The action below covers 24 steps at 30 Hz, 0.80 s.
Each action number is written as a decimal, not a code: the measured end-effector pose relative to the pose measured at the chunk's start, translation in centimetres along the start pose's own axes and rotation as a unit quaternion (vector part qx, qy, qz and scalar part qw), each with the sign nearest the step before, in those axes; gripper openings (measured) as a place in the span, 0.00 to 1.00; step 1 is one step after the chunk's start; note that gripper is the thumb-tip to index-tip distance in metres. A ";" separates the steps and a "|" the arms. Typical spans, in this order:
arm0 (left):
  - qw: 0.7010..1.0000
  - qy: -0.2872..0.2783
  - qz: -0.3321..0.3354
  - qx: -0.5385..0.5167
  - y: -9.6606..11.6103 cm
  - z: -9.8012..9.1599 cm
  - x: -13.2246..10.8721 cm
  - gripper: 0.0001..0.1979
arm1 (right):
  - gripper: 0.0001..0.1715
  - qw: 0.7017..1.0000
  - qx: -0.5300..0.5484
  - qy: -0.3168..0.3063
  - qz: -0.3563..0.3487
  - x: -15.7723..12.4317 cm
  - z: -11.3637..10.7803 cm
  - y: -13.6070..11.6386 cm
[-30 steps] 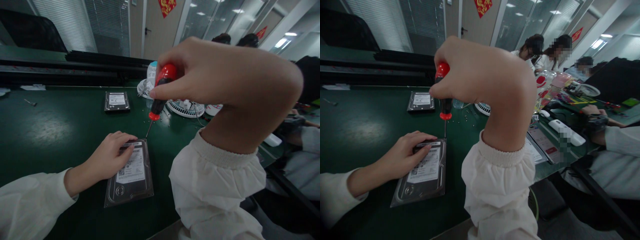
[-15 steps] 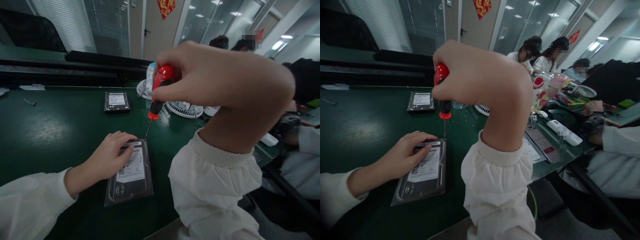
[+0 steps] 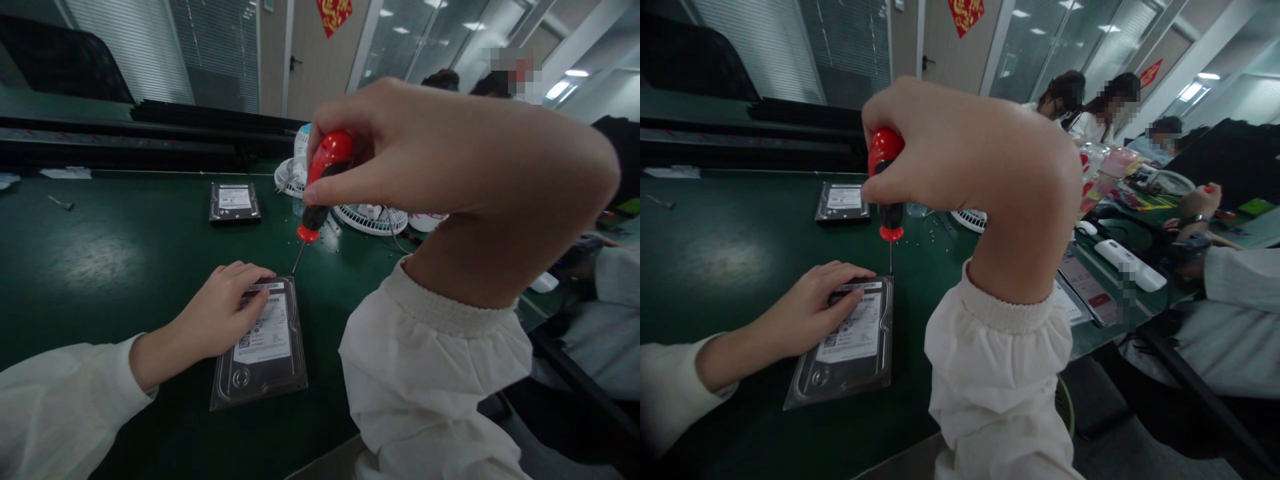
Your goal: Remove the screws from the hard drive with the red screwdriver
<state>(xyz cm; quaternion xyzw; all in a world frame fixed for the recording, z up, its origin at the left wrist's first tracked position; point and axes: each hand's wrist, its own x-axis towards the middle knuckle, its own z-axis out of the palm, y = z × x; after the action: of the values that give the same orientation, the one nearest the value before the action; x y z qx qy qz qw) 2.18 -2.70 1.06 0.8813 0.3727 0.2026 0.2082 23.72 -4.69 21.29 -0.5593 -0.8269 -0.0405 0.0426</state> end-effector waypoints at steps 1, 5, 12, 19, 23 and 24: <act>1.000 0.000 0.000 0.001 0.0 0.0 0.0 0.18 | 0.24 1.000 -0.001 -0.001 0.000 0.0 0.0 0.0; 1.000 0.002 0.001 0.002 -0.1 0.1 0.1 0.17 | 0.28 1.000 -0.011 0.008 0.023 0.2 0.0 0.0; 1.000 0.004 0.002 0.001 -0.2 0.1 -0.1 0.17 | 0.23 1.000 -0.012 0.000 0.008 -0.1 0.1 0.3; 1.000 0.010 0.004 -0.006 -0.4 0.3 0.0 0.17 | 0.27 0.999 -0.027 0.011 0.041 0.0 0.2 0.3; 1.000 0.014 0.003 -0.020 -0.7 0.4 -0.2 0.17 | 0.23 0.999 -0.036 0.021 0.014 -0.1 0.1 0.4; 1.000 0.012 0.010 -0.020 -0.6 0.4 -0.2 0.17 | 0.24 0.999 -0.034 0.018 0.027 0.0 0.1 0.3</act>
<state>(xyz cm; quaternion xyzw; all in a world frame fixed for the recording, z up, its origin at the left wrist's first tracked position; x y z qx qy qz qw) 1.87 -2.55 0.36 0.8780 0.3628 0.2226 0.2188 24.03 -4.61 21.20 -0.5816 -0.8088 -0.0776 0.0395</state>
